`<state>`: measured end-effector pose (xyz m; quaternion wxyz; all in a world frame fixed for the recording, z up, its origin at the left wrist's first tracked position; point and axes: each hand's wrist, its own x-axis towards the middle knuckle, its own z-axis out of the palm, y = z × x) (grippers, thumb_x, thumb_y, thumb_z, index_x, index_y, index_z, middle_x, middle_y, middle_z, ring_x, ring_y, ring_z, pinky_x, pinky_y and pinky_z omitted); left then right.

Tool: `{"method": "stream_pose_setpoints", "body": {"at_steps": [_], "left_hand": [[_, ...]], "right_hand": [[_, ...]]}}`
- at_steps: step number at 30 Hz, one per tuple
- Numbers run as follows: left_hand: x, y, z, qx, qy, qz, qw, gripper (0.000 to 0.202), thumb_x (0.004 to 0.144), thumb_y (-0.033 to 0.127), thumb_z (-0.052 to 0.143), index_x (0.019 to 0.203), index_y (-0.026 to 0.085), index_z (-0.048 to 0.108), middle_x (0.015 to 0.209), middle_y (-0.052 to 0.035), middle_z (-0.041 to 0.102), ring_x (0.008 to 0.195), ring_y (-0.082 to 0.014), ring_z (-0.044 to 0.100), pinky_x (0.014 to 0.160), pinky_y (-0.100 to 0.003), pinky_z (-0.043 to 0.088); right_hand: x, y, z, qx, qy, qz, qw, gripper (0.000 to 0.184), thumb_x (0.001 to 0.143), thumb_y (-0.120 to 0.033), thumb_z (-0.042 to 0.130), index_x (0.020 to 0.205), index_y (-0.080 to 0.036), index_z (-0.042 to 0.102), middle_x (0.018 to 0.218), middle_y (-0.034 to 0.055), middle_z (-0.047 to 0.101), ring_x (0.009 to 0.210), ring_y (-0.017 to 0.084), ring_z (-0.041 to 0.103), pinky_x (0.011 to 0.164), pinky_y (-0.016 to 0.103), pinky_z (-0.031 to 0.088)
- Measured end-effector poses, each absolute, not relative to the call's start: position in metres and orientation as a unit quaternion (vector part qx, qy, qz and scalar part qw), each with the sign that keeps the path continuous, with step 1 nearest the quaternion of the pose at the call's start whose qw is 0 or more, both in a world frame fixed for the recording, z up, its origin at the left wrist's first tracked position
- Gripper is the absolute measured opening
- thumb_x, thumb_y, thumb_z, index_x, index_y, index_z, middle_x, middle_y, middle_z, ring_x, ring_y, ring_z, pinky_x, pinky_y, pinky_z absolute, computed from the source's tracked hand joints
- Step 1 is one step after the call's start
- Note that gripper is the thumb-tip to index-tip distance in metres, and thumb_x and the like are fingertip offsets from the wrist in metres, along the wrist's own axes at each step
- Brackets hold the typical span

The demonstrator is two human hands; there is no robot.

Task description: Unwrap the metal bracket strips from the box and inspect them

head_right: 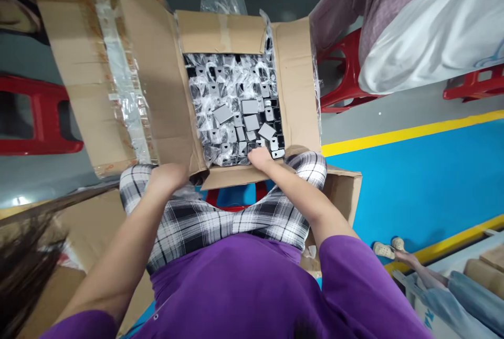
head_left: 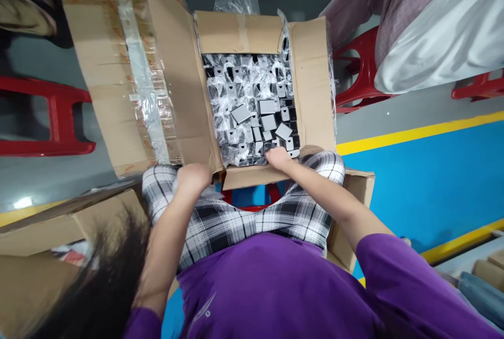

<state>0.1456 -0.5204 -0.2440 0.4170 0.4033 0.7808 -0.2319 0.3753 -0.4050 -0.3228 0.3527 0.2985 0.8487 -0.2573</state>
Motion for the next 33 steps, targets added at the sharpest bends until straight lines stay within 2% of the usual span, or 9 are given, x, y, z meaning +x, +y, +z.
{"method": "stream_pose_setpoints", "body": {"at_steps": [5, 9, 11, 14, 17, 20, 24, 29, 33], "left_hand": [[0.164, -0.497, -0.288, 0.374, 0.828, -0.043, 0.416, 0.036, 0.084, 0.028, 0.055, 0.11, 0.011, 0.074, 0.116, -0.0273, 0.07, 0.117, -0.0411, 0.063, 0.1, -0.052, 0.047], [0.186, -0.494, -0.312, 0.342, 0.804, 0.14, 0.465, 0.05, 0.095, 0.048, 0.041, 0.127, 0.019, 0.066, 0.131, -0.0143, 0.067, 0.124, -0.0281, 0.061, 0.103, -0.035, 0.047], [0.201, -0.495, -0.32, 0.323, 0.78, 0.199, 0.498, 0.058, 0.096, 0.054, 0.032, 0.123, 0.018, 0.069, 0.127, -0.0129, 0.07, 0.119, -0.0252, 0.064, 0.096, -0.031, 0.05], [0.222, -0.494, -0.327, 0.255, 0.747, 0.287, 0.543, 0.07, 0.095, 0.063, 0.026, 0.099, 0.013, 0.075, 0.095, -0.0148, 0.078, 0.095, -0.026, 0.072, 0.08, -0.031, 0.055], [0.229, -0.494, -0.331, 0.182, 0.738, 0.383, 0.525, 0.065, 0.091, 0.065, 0.033, 0.079, 0.014, 0.072, 0.073, -0.0103, 0.073, 0.077, -0.0238, 0.068, 0.073, -0.032, 0.053], [0.227, -0.496, -0.329, 0.204, 0.753, 0.4, 0.481, 0.046, 0.086, 0.055, 0.048, 0.067, 0.018, 0.065, 0.071, -0.0056, 0.068, 0.08, -0.0217, 0.063, 0.079, -0.031, 0.049], [0.234, -0.502, -0.322, 0.245, 0.74, 0.41, 0.473, 0.028, 0.081, 0.044, 0.059, 0.067, 0.02, 0.061, 0.075, -0.002, 0.062, 0.082, -0.0188, 0.057, 0.082, -0.028, 0.044], [0.249, -0.508, -0.317, 0.264, 0.68, 0.434, 0.528, 0.03, 0.081, 0.044, 0.06, 0.064, 0.02, 0.056, 0.075, 0.0009, 0.054, 0.076, -0.0148, 0.053, 0.079, -0.026, 0.044], [0.25, -0.508, -0.316, 0.228, 0.668, 0.465, 0.534, 0.034, 0.069, 0.04, 0.074, 0.061, 0.02, 0.048, 0.078, 0.0021, 0.05, 0.074, -0.0129, 0.049, 0.076, -0.025, 0.042]], "right_hand": [[0.398, -0.415, -0.308, 0.379, 0.845, -0.262, 0.271, 0.035, 0.101, -0.027, 0.04, 0.113, -0.015, 0.071, 0.113, 0.0171, 0.073, 0.105, 0.027, 0.069, 0.088, 0.037, 0.054], [0.412, -0.425, -0.298, 0.524, 0.705, -0.478, 0.004, 0.038, 0.096, -0.047, 0.049, 0.11, -0.019, 0.071, 0.099, 0.0092, 0.075, 0.083, 0.02, 0.069, 0.081, 0.034, 0.057], [0.407, -0.431, -0.298, 0.538, 0.591, -0.595, -0.08, 0.041, 0.088, -0.055, 0.058, 0.103, -0.02, 0.072, 0.087, 0.006, 0.074, 0.069, 0.017, 0.065, 0.074, 0.034, 0.059], [0.389, -0.44, -0.302, 0.504, 0.521, -0.681, -0.099, 0.041, 0.077, -0.056, 0.069, 0.097, -0.02, 0.071, 0.083, 0.0034, 0.07, 0.073, 0.017, 0.065, 0.075, 0.034, 0.059], [0.375, -0.446, -0.304, 0.48, 0.534, -0.687, -0.108, 0.037, 0.076, -0.053, 0.07, 0.094, -0.022, 0.066, 0.099, 0.0041, 0.065, 0.092, 0.018, 0.065, 0.08, 0.031, 0.059], [0.37, -0.452, -0.303, 0.488, 0.492, -0.71, -0.123, 0.038, 0.076, -0.053, 0.069, 0.096, -0.025, 0.053, 0.114, 0.0029, 0.059, 0.105, 0.018, 0.062, 0.084, 0.03, 0.06], [0.375, -0.453, -0.302, 0.569, 0.352, -0.722, -0.178, 0.041, 0.081, -0.052, 0.063, 0.106, -0.029, 0.039, 0.119, 0.0013, 0.058, 0.108, 0.017, 0.062, 0.076, 0.027, 0.062], [0.382, -0.444, -0.301, 0.577, 0.229, -0.763, -0.18, 0.042, 0.092, -0.062, 0.042, 0.117, -0.028, 0.049, 0.122, 0.0034, 0.061, 0.103, 0.017, 0.065, 0.063, 0.023, 0.06], [0.384, -0.443, -0.304, 0.547, 0.198, -0.803, -0.133, 0.053, 0.094, -0.067, 0.036, 0.11, -0.023, 0.061, 0.11, 0.0062, 0.068, 0.093, 0.018, 0.068, 0.061, 0.025, 0.06]]}}
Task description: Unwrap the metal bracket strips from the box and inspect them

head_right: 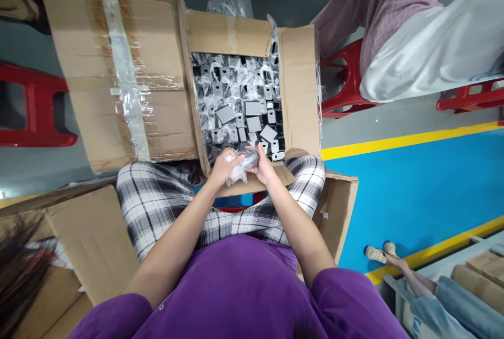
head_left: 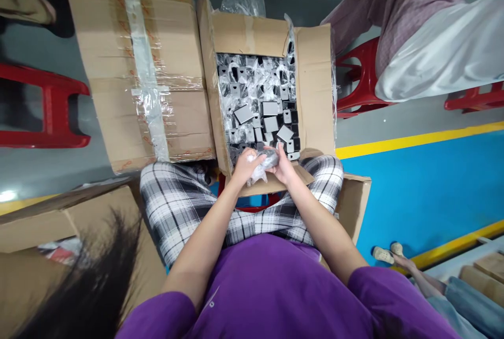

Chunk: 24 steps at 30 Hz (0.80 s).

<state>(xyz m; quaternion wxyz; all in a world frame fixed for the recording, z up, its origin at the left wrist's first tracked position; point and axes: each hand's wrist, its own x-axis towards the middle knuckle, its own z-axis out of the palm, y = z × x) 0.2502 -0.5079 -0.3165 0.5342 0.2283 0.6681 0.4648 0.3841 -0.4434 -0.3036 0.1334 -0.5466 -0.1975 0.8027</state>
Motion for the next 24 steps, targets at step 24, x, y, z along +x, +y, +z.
{"method": "stream_pose_setpoints", "body": {"at_steps": [24], "left_hand": [[0.219, -0.523, -0.331, -0.013, 0.659, 0.549, 0.513, 0.034, 0.047, 0.024, 0.069, 0.056, 0.022, 0.035, 0.048, 0.008, 0.046, 0.051, -0.0103, 0.052, 0.045, -0.017, 0.03]], "right_hand": [[0.384, -0.443, -0.301, -0.627, -0.329, 0.692, 0.14, 0.034, 0.074, -0.035, 0.075, 0.102, -0.022, 0.062, 0.089, -0.0005, 0.068, 0.082, 0.013, 0.065, 0.069, 0.025, 0.058]]}}
